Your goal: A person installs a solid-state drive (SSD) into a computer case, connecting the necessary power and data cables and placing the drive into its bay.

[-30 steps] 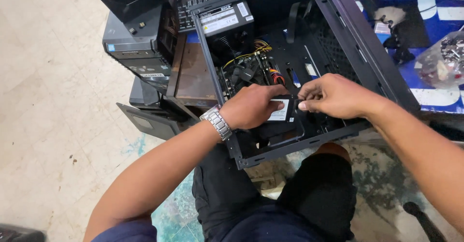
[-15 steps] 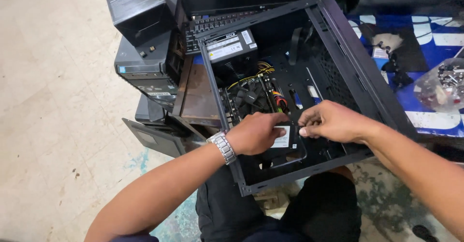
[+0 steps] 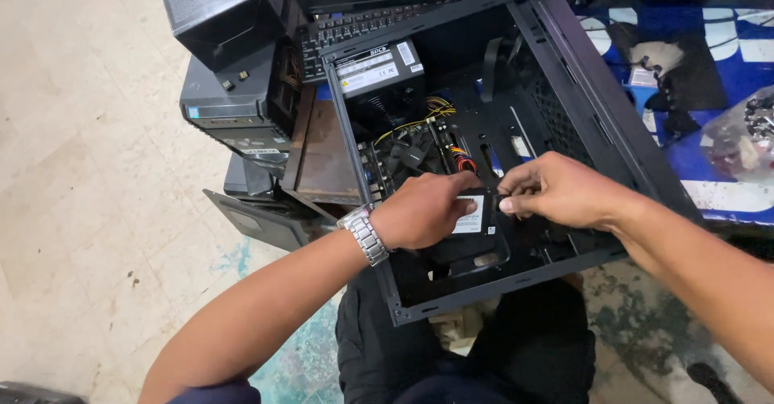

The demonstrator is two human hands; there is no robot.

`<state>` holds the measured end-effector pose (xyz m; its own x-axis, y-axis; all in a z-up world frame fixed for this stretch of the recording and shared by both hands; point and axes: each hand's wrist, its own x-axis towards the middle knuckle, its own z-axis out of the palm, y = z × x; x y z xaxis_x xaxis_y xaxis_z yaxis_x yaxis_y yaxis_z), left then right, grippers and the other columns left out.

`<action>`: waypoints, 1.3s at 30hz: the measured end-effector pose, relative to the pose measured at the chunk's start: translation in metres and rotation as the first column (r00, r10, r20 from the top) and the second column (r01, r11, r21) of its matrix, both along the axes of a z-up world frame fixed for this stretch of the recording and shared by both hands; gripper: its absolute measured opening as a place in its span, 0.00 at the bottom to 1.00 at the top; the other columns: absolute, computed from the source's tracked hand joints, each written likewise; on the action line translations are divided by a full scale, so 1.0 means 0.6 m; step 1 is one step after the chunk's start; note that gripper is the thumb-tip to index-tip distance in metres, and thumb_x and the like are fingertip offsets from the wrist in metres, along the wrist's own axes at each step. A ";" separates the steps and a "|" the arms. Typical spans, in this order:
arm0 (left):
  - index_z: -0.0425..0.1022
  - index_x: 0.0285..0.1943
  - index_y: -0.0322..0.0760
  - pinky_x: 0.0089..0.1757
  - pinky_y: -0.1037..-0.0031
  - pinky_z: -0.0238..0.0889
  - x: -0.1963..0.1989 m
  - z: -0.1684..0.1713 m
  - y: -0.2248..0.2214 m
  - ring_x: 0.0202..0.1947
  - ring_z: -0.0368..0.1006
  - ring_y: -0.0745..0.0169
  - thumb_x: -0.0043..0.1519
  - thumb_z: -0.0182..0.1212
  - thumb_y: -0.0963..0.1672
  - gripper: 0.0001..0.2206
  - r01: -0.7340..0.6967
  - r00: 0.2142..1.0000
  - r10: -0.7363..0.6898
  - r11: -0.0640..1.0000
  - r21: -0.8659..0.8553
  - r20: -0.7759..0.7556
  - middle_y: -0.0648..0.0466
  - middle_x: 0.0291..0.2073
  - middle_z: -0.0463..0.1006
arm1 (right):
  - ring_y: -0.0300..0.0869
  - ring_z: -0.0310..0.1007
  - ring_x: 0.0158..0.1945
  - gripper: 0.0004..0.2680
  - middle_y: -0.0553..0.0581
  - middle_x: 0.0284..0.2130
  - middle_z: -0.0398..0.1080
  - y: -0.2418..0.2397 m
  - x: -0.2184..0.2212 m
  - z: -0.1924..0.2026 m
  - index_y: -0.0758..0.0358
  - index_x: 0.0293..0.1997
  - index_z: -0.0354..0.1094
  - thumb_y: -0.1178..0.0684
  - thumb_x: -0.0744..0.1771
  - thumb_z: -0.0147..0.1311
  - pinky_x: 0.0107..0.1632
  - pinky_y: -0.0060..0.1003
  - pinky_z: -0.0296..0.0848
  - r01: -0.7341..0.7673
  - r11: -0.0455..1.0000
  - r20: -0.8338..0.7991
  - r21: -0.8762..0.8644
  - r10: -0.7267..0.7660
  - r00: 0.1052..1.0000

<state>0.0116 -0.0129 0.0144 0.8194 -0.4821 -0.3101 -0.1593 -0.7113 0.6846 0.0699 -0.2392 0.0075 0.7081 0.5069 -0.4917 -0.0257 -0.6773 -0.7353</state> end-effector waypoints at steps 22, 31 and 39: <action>0.69 0.67 0.31 0.48 0.43 0.72 -0.011 0.013 0.022 0.50 0.78 0.26 0.69 0.50 0.45 0.19 0.056 0.998 -0.056 0.998 -0.001 0.031 0.32 0.52 0.79 | 0.59 0.80 0.46 0.09 0.70 0.39 0.81 0.013 -0.011 0.026 0.64 0.49 0.80 0.54 0.67 0.57 0.50 0.56 0.74 -0.210 0.964 0.056 -0.165 0.222 0.973; 0.69 0.66 0.36 0.39 0.52 0.69 0.002 -0.015 0.023 0.37 0.80 0.40 0.68 0.52 0.48 0.19 -0.047 0.991 0.031 0.991 0.124 0.129 0.44 0.38 0.85 | 0.42 0.80 0.55 0.09 0.49 0.48 0.84 0.030 -0.016 0.048 0.49 0.56 0.70 0.49 0.69 0.53 0.57 0.44 0.69 -0.057 0.929 -0.044 -0.367 0.044 0.998; 0.69 0.65 0.37 0.39 0.51 0.66 0.004 -0.025 0.023 0.41 0.79 0.38 0.67 0.54 0.49 0.20 -0.015 0.993 0.000 0.992 0.128 0.121 0.44 0.43 0.84 | 0.44 0.78 0.53 0.18 0.58 0.43 0.82 0.044 -0.027 0.092 0.42 0.69 0.69 0.48 0.68 0.56 0.60 0.42 0.67 -0.046 0.926 -0.159 -0.375 -0.015 0.987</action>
<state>0.0138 0.0008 -0.0006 0.8582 -0.4382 -0.2674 -0.2296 -0.7935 0.5636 0.0539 -0.2127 0.0628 0.6004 0.2729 -0.7517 -0.1067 -0.9042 -0.4135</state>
